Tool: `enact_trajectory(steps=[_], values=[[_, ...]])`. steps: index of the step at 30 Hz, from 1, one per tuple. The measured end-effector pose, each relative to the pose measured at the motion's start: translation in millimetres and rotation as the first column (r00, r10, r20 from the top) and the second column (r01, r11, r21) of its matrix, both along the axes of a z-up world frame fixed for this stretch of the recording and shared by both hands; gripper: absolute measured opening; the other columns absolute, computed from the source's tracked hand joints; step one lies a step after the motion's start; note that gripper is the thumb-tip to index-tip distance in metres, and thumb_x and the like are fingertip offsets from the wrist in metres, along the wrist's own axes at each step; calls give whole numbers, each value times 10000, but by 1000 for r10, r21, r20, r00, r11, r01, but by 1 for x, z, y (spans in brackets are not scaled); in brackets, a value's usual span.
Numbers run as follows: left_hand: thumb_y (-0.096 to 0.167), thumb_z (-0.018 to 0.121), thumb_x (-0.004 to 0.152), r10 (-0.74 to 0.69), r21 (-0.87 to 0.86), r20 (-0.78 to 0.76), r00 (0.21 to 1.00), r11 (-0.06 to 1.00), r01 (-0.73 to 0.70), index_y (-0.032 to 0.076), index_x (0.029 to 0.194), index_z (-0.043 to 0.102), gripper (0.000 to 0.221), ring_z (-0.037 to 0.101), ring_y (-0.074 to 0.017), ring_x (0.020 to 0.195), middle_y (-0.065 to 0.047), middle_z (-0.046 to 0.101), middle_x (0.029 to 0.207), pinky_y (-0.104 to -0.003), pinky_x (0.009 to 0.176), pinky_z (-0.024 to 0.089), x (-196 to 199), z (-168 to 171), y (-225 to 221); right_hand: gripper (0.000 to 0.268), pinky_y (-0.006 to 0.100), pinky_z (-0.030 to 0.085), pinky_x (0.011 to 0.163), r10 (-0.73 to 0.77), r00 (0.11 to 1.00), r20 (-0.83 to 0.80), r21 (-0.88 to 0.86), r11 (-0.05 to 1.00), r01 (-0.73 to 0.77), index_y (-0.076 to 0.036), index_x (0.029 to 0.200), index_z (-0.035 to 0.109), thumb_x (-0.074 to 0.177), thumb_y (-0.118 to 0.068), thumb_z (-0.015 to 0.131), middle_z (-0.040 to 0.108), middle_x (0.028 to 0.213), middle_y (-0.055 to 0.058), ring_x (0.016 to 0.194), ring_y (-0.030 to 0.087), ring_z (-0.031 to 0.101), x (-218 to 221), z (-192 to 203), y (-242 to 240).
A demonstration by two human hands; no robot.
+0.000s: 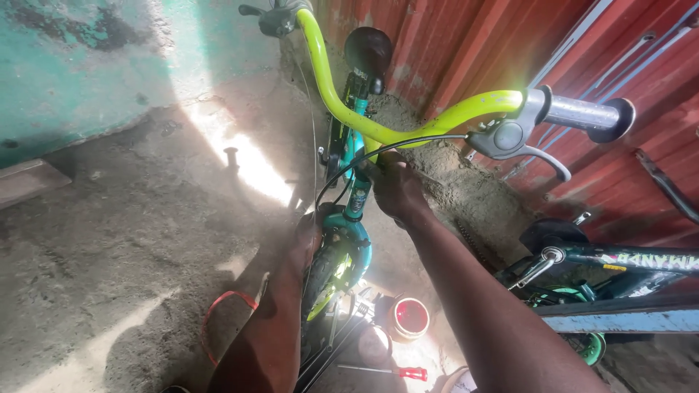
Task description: The person is performing maintenance on a bicycle's front brake, including cleaning with a cloth, applying lubricant, and adjusting the brake cable.
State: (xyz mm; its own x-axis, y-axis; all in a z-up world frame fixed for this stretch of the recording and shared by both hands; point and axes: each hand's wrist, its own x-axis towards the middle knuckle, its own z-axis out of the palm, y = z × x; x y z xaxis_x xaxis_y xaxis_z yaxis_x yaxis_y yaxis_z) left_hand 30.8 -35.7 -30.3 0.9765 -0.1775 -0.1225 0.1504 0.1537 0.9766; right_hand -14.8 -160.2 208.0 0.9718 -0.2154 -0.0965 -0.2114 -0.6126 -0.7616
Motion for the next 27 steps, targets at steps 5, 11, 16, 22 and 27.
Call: enact_trajectory(steps=[5, 11, 16, 22, 27], values=[[434, 547, 1006, -12, 49, 20, 1000, 999, 11, 152, 1063, 771, 364, 666, -261, 931, -85, 705, 930, -404, 815, 500, -2, -10, 6, 303, 457, 474, 855, 19, 1000, 2, 3, 1000, -19, -40, 1168, 651, 1053, -296, 535, 678, 956, 106, 946, 288, 660, 4, -1, 4], [451, 489, 1021, -9, 100, 46, 999, 995, 4, 192, 1112, 781, 401, 679, -302, 1023, -97, 729, 1021, -465, 897, 505, 8, -10, 8, 240, 374, 451, 733, 29, 997, 76, 104, 994, -37, -2, 1125, 635, 1051, -208, 535, 595, 863, 81, 812, 212, 572, 6, -6, 2], [464, 445, 1032, -15, 144, 68, 998, 990, 5, 222, 1149, 788, 436, 688, -332, 1092, -107, 747, 1089, -511, 959, 509, 14, -11, 9, 235, 365, 432, 692, 19, 995, 93, 136, 990, -32, 15, 1090, 633, 1048, -201, 549, 573, 824, 77, 759, 198, 546, 9, -7, -2], [356, 582, 956, -12, 128, 18, 1000, 992, 9, 95, 1053, 761, 331, 669, -256, 816, -100, 689, 823, -411, 747, 505, 2, 42, 8, 247, 388, 446, 740, -19, 996, 90, 151, 989, 5, 37, 1131, 639, 1037, -177, 560, 616, 890, 125, 824, 233, 580, 2, 4, 4], [369, 543, 934, -105, 283, 44, 993, 955, 89, 115, 1328, 708, 496, 688, -397, 1148, -203, 752, 1128, -506, 978, 522, -16, 66, 16, 270, 418, 468, 790, -19, 997, 72, 125, 992, 10, 5, 1143, 654, 1031, -226, 571, 651, 935, 140, 895, 267, 629, 6, -16, -7]])
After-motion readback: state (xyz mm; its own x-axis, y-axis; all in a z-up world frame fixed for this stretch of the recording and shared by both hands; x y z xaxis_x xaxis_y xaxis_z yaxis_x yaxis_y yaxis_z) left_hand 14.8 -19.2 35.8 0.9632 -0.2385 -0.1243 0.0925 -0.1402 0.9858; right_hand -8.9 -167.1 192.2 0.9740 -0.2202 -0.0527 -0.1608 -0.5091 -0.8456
